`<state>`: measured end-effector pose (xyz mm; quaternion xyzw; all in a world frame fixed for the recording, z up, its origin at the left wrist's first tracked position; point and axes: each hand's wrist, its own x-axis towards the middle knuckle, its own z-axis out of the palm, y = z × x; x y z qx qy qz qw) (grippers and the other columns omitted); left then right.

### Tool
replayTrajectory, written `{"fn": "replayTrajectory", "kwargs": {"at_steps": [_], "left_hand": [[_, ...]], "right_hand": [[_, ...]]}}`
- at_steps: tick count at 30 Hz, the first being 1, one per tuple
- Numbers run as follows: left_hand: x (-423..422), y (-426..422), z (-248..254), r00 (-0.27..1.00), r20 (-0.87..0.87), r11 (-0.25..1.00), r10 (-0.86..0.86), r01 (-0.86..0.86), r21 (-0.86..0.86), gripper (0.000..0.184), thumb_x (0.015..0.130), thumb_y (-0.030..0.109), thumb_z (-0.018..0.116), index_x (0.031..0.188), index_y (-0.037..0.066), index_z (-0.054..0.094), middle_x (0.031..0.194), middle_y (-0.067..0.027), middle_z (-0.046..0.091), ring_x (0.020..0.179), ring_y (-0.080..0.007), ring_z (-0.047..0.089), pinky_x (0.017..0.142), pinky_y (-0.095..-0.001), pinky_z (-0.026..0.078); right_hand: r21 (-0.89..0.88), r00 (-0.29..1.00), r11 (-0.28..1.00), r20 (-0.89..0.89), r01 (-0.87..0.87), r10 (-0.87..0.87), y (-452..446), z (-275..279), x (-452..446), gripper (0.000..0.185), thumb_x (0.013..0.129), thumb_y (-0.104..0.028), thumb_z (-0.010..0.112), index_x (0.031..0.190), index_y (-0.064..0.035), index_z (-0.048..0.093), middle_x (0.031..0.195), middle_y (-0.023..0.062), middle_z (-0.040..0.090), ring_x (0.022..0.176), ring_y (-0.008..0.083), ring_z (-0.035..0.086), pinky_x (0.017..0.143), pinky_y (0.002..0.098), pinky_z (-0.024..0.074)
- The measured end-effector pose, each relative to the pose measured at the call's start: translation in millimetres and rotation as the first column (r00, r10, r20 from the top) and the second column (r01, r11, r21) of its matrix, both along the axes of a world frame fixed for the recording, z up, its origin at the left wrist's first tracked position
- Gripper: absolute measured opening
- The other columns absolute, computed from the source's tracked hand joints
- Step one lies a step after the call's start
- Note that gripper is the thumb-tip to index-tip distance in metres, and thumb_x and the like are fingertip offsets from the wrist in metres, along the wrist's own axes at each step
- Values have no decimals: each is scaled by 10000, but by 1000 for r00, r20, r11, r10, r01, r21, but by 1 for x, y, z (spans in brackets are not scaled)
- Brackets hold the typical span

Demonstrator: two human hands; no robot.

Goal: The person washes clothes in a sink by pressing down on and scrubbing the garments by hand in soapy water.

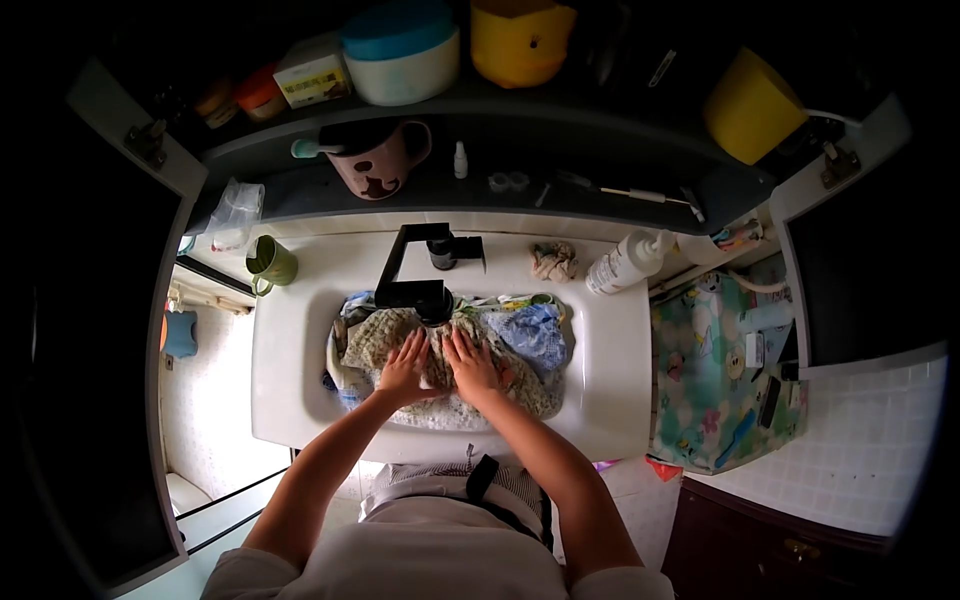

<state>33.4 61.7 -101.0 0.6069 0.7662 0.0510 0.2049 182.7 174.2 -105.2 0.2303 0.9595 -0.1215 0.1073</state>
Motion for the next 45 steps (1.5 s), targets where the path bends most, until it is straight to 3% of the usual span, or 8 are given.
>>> {"fn": "replayTrajectory", "kwargs": {"at_steps": [8,14,18,21,28,37,40,45], "left_hand": [[-1,12,-2,998,41,988,46,-39,-153,999,593,448,801,1403,72,353,1499,-98,261,1403,-248,202,1088,-475,270],[-4,21,-32,987,100,971,127,-104,-213,799,603,336,796,1296,98,477,1412,-68,387,1332,-247,334,1059,-440,328],[1,24,1,996,45,965,73,-59,-257,849,627,404,776,1331,74,431,1426,-99,359,1348,-281,299,1067,-449,310],[6,11,2,996,44,988,83,-77,-137,930,651,455,755,1385,42,359,1456,-128,308,1366,-318,257,1094,-455,264],[17,-19,-11,995,53,992,81,-86,90,936,684,436,741,1414,32,316,1493,-136,247,1391,-320,207,1123,-459,201],[3,14,-19,980,139,973,145,-116,-198,740,631,372,776,1248,69,503,1304,-103,476,1255,-268,423,1027,-406,358],[3,17,-24,992,52,986,113,-105,-131,696,603,355,788,1188,81,531,1205,-85,528,1165,-255,493,980,-383,393],[10,10,-14,991,75,985,114,-102,-142,838,663,398,759,1341,44,415,1407,-133,382,1340,-302,310,1085,-409,289]], "right_hand": [[-110,992,992,114,70,-57,3,5,-15,715,809,-90,599,1440,-70,263,1520,131,200,1400,275,218,1063,556,269],[55,967,992,223,110,-120,-3,-31,-38,434,902,-135,429,1329,-64,447,1465,120,329,1336,252,343,948,654,339],[-24,981,989,129,148,-144,-3,-19,-28,438,907,-154,434,1340,-93,439,1478,98,310,1337,268,339,993,621,310],[-65,992,994,97,88,-81,-4,0,-11,606,825,-96,583,1391,-94,367,1516,128,211,1391,291,231,1057,546,281],[-71,997,996,65,57,-52,-15,2,13,662,816,-87,595,1423,-107,332,1528,127,176,1405,287,194,1092,511,243],[-30,966,997,252,64,-55,-9,-12,-9,417,845,-144,540,1256,-82,519,1491,118,275,1329,294,327,996,627,291],[22,944,999,328,34,-39,-14,-16,-19,359,884,-165,484,1228,-84,544,1481,94,304,1279,292,395,982,664,283],[-119,981,991,189,61,-37,-8,1,3,395,872,-106,487,1264,-83,519,1506,103,245,1333,296,327,1041,596,258]]}}
